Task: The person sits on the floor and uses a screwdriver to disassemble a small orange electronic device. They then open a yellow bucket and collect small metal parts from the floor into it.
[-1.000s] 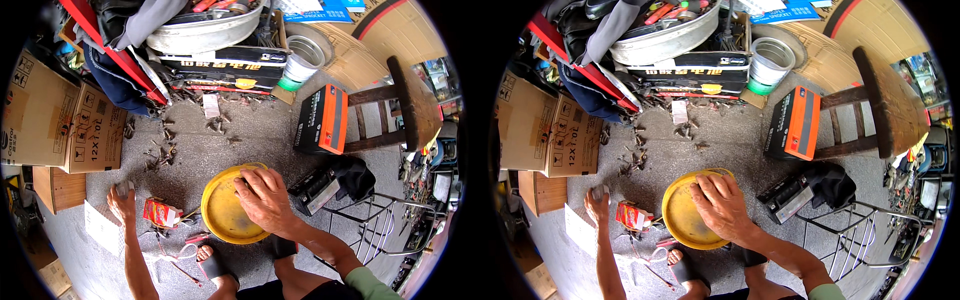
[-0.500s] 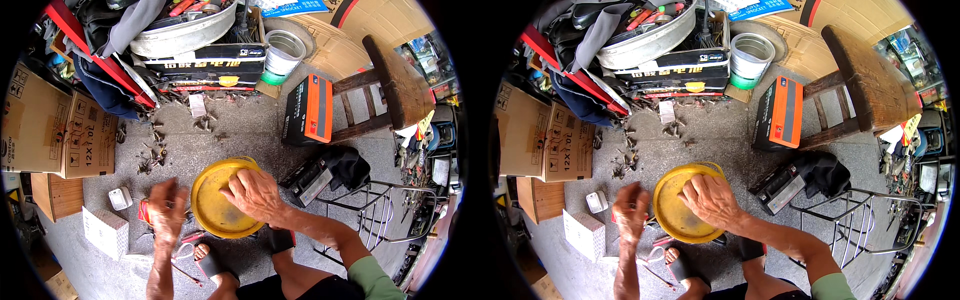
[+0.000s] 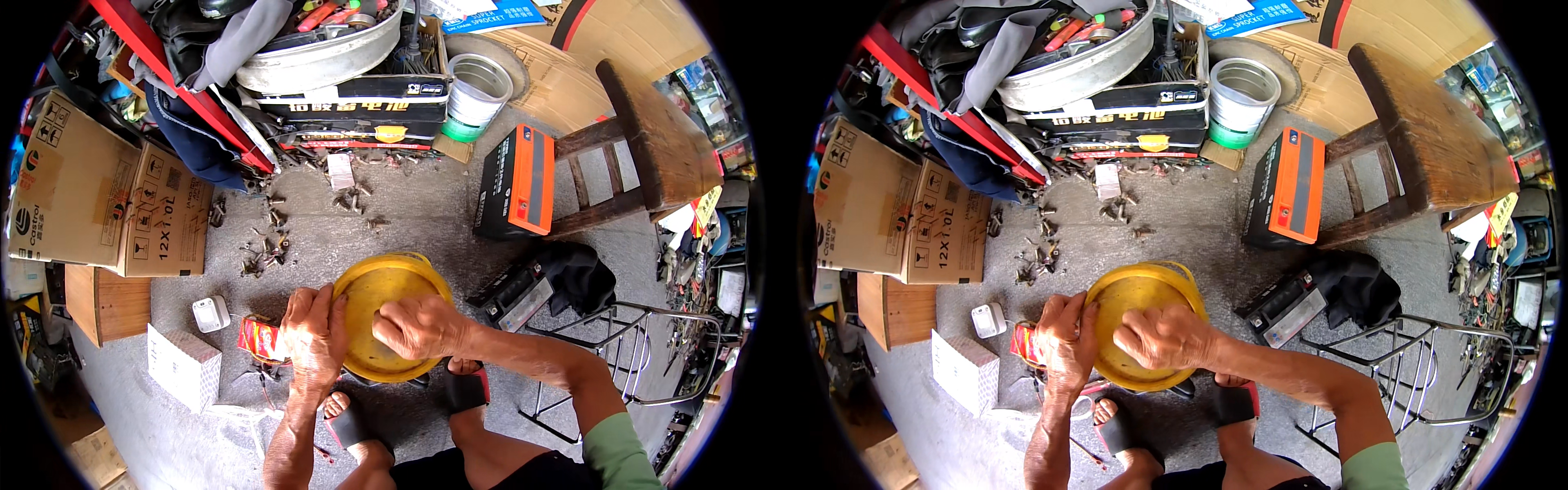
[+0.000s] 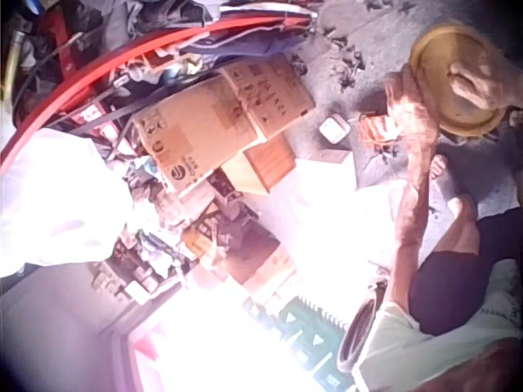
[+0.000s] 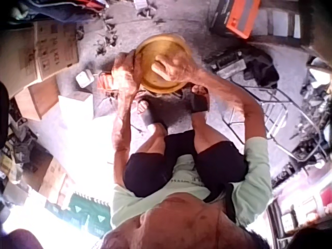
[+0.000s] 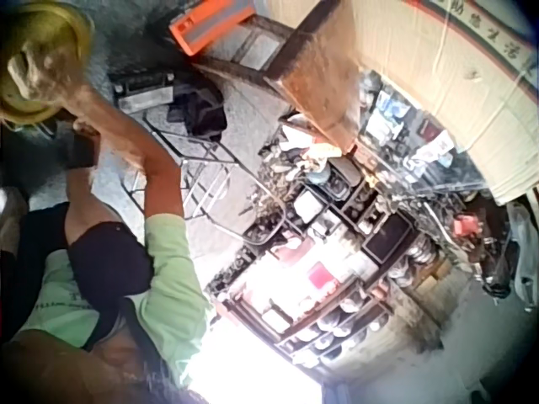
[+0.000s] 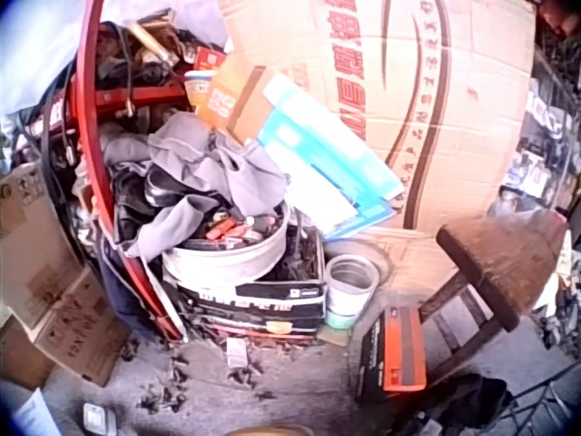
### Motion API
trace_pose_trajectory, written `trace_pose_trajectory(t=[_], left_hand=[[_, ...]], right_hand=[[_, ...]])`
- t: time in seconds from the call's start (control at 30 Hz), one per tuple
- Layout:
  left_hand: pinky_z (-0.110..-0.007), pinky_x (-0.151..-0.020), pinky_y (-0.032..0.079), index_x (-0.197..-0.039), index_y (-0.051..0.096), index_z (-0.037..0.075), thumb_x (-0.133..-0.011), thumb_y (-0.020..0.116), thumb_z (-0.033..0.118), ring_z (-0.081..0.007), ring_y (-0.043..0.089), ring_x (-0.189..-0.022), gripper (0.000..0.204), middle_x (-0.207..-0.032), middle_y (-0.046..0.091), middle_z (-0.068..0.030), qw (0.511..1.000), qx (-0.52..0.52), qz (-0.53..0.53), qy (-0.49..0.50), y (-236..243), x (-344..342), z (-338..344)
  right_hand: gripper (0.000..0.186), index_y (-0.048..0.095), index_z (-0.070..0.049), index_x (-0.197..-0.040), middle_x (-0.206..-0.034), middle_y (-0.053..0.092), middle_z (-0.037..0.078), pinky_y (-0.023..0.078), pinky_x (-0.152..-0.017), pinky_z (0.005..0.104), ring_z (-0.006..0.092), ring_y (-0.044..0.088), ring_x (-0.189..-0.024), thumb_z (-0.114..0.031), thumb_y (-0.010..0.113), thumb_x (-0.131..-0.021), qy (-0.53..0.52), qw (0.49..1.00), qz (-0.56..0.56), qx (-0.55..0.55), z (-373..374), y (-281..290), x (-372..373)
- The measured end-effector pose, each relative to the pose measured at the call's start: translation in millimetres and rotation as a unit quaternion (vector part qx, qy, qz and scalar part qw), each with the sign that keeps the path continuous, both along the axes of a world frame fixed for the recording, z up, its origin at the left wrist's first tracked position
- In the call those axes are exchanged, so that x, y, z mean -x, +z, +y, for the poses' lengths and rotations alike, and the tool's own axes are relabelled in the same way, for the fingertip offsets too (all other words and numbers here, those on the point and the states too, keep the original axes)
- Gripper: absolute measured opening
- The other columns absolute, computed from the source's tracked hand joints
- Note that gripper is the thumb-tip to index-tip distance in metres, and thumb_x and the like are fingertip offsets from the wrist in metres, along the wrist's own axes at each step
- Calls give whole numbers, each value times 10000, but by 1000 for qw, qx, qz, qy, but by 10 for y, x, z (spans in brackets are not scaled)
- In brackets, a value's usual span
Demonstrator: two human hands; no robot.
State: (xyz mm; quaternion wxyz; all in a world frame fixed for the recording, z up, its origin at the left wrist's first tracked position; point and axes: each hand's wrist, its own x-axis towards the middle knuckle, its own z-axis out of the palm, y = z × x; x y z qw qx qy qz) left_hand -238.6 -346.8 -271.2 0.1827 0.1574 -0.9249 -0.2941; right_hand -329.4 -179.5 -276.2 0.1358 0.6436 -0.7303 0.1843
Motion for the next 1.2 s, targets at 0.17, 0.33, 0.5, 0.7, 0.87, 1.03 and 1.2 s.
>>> trace_pose_trajectory(t=[0.17,0.33,0.5,0.7,0.87,1.03,1.2], left_hand=[[-387,-527,420,-889,652,-20,-781,639,43,-282,527,-578,125,-679,504,-118,997,52,-43,22,75,-152,97],[-344,-491,447,-903,654,-23,-776,653,37,-243,557,-535,140,-681,516,-112,995,68,-54,50,45,-431,140],[-263,-549,472,-862,639,-22,-824,651,113,-136,563,-562,141,-706,574,-68,981,-187,-25,54,28,-349,58],[-255,-706,468,-951,657,-42,-911,574,220,-101,562,-717,278,-780,646,-41,862,-499,-51,73,-453,-129,-240],[-311,-754,482,-991,641,3,-821,579,100,-218,603,-839,205,-952,638,-100,925,-358,-3,-132,-785,-179,-203],[-304,-830,480,-1072,612,-12,-862,525,114,-232,615,-930,261,-1059,632,-129,948,-253,-18,-193,-685,-201,-219],[-285,-830,472,-1153,592,-4,-960,468,289,-145,578,-949,372,-1058,634,-74,796,-595,-106,-36,-531,-342,-84]], right_hand=[[183,501,-67,-705,-652,484,28,422,-416,242,128,516,-489,-14,676,-687,-2,974,-187,128,5,52,74],[206,473,-35,-714,-596,497,2,367,-428,217,36,463,-514,58,655,-741,-278,817,-431,262,31,34,391],[166,506,-9,-754,-610,546,141,447,-510,358,235,573,-539,-67,658,-721,-350,830,-422,102,278,-757,648],[158,551,-17,-757,-785,594,167,458,-680,443,355,597,-791,-155,628,-763,-370,856,-346,-105,276,-1174,505],[296,618,-4,-770,-763,586,156,463,-695,439,351,596,-780,-297,622,-813,-342,884,-311,-73,99,-721,666],[326,661,-11,-862,-756,604,147,484,-666,366,290,611,-744,-335,660,-825,-125,839,-519,-106,-279,13,554],[272,667,-42,-913,-835,603,116,491,-713,376,295,602,-805,-284,692,-791,-84,918,-368,-120,-252,148,387]])
